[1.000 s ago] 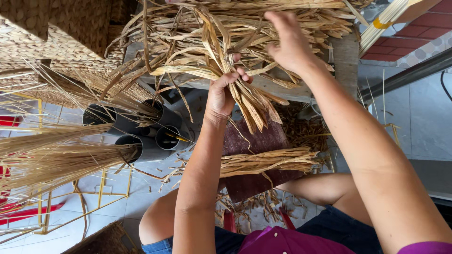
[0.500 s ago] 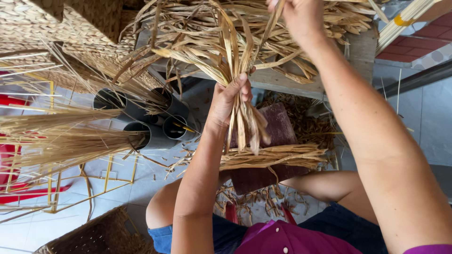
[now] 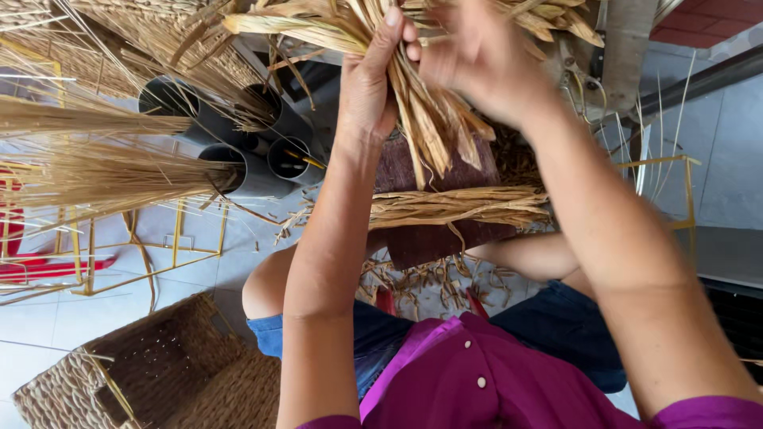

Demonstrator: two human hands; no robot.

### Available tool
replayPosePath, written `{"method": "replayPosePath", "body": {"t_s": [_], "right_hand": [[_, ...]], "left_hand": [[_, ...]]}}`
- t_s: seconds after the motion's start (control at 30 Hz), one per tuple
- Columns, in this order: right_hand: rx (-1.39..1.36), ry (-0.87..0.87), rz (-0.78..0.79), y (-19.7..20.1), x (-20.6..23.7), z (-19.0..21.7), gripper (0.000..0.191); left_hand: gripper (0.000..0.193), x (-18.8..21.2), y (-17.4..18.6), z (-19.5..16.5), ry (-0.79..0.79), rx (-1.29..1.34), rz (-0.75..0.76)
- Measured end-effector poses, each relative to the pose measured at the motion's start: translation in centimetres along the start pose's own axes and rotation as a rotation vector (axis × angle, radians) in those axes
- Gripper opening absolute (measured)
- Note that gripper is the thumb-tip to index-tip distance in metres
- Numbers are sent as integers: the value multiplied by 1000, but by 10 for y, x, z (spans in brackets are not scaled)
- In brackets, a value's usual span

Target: The person sits on the floor and uses scissors to trim the ends off bundles of dried palm leaf strips, letting cut pieces fall onto a pile below. They then gather the trimmed strips, align them into a larger bundle, and bind the bundle together with a thin strip.

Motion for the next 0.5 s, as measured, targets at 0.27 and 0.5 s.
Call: {"method": "replayPosePath", "body": {"t_s": [0.27, 0.5], "right_hand": [[-351, -647, 34, -75, 103, -62, 42], [-394, -745, 112, -72, 202, -54, 29]], "left_hand": [[15, -13, 15, 41, 164, -105, -41], [28, -116, 41, -11, 19, -236, 96]]}}
Point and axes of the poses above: each hand's wrist, its own x-axis away from the middle knuckle, its own y-axis out of the back of the hand, z = x × y, the point moved 6 cm from there along -x, towards the middle knuckle, and after that the axes turned 3 degrees about z, right-handed, at the moved point
